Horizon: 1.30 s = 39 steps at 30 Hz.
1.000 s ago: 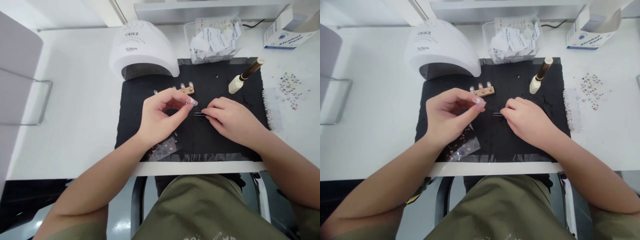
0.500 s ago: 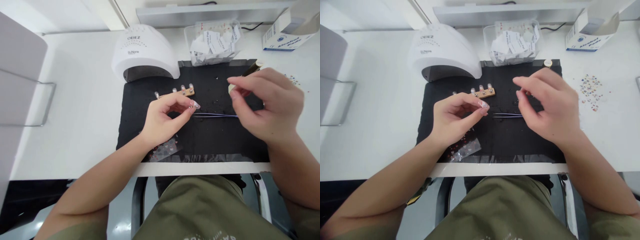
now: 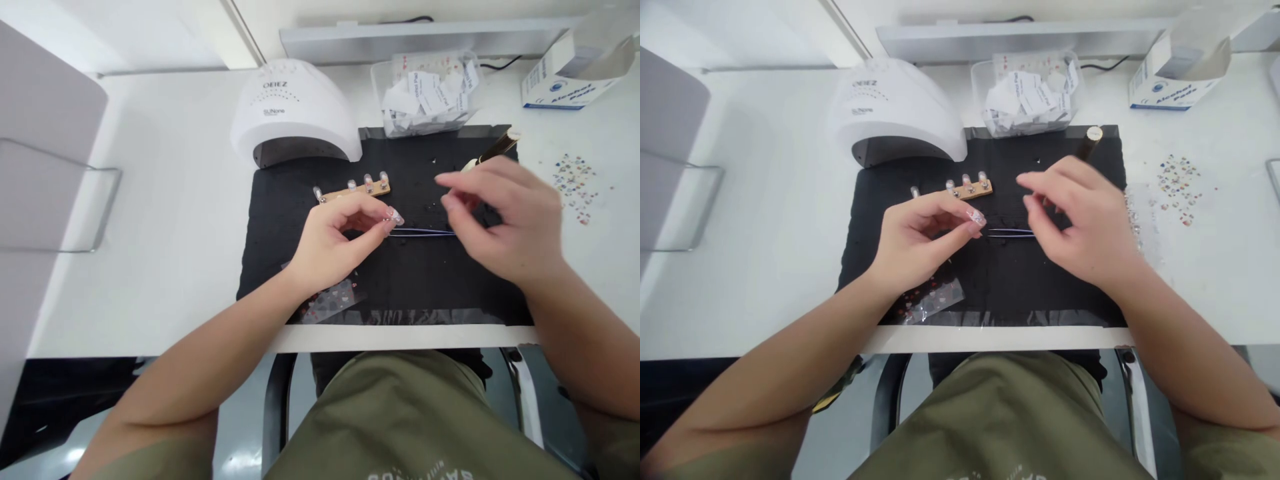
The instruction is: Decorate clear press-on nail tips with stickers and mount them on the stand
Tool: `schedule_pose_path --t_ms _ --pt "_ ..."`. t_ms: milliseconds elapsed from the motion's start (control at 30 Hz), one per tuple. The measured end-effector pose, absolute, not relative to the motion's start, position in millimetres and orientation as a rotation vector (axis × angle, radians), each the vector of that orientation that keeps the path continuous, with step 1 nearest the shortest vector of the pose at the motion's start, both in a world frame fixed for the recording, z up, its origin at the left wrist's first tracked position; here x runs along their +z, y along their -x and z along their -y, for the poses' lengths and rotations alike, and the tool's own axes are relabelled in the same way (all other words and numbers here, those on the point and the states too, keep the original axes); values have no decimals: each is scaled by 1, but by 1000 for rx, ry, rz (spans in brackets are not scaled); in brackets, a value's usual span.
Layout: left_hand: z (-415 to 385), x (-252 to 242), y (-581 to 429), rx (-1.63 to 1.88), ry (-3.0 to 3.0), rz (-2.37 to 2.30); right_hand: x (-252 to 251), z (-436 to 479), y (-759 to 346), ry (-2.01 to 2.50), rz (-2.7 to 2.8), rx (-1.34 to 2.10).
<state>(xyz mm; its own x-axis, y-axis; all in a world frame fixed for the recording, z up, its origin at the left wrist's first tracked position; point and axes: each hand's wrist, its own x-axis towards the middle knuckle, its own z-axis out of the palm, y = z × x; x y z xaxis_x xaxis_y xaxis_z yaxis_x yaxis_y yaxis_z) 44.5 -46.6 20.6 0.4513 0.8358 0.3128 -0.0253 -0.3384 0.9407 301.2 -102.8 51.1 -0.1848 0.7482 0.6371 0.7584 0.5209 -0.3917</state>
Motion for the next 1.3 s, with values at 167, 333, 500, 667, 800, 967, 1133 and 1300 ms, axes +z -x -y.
schedule_pose_path --t_ms 167,333,500,667,800,967,1133,1300 --pt "51 23 -46 916 -1564 -649 38 103 -287 1160 1995 353" --pt "55 26 -46 820 -1425 -669 37 103 -285 1092 2006 509" --pt "57 27 -46 759 -1321 -672 40 103 -288 1063 2015 575" --pt "53 29 -46 679 -1221 -623 41 103 -289 1081 2034 584" --pt "51 29 -47 635 -1175 -609 40 103 -291 1083 2076 568" --pt "48 28 -46 590 -1165 -577 40 102 -292 1085 2071 588" --pt "47 30 -42 606 -1319 -553 42 101 -291 1066 2033 577" --pt "47 46 -27 1039 -1997 -773 47 103 -289 1099 1997 529"
